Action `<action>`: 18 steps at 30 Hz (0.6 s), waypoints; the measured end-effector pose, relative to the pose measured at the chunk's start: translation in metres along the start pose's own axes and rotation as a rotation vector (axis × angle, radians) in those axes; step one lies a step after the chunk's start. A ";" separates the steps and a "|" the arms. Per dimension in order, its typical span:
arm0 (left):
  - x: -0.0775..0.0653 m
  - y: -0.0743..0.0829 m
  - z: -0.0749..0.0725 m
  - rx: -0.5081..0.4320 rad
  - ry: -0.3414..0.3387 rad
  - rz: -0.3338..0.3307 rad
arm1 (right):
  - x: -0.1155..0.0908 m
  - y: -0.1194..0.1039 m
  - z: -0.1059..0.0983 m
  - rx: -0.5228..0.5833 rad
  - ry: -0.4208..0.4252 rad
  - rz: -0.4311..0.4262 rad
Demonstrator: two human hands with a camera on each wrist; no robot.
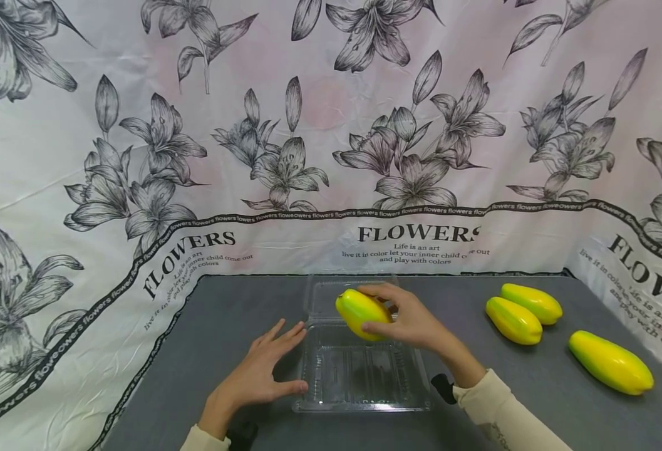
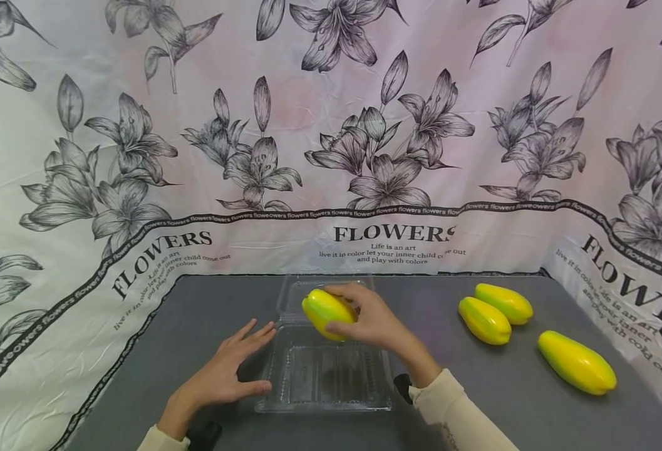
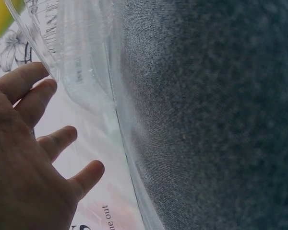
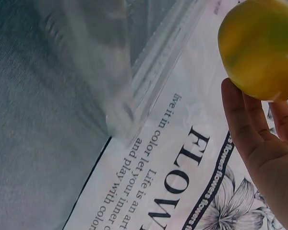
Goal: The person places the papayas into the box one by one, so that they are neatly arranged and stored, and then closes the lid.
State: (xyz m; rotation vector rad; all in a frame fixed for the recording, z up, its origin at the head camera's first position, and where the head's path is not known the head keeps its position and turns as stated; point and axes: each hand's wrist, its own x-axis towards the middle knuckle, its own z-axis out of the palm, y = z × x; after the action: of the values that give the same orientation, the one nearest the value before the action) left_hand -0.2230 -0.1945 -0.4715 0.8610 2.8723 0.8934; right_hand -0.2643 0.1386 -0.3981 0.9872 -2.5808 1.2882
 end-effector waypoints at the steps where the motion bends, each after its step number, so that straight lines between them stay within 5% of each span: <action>1: 0.000 -0.001 0.000 0.000 0.002 0.001 | 0.001 -0.001 0.002 0.001 -0.002 0.002; 18: 0.000 -0.001 -0.001 -0.025 -0.014 -0.018 | 0.022 -0.006 0.037 0.005 -0.141 0.039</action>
State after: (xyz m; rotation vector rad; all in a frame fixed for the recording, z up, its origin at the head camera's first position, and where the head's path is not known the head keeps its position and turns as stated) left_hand -0.2235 -0.1956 -0.4716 0.8339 2.8458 0.9160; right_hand -0.2707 0.0973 -0.4102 1.0708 -2.7145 1.2790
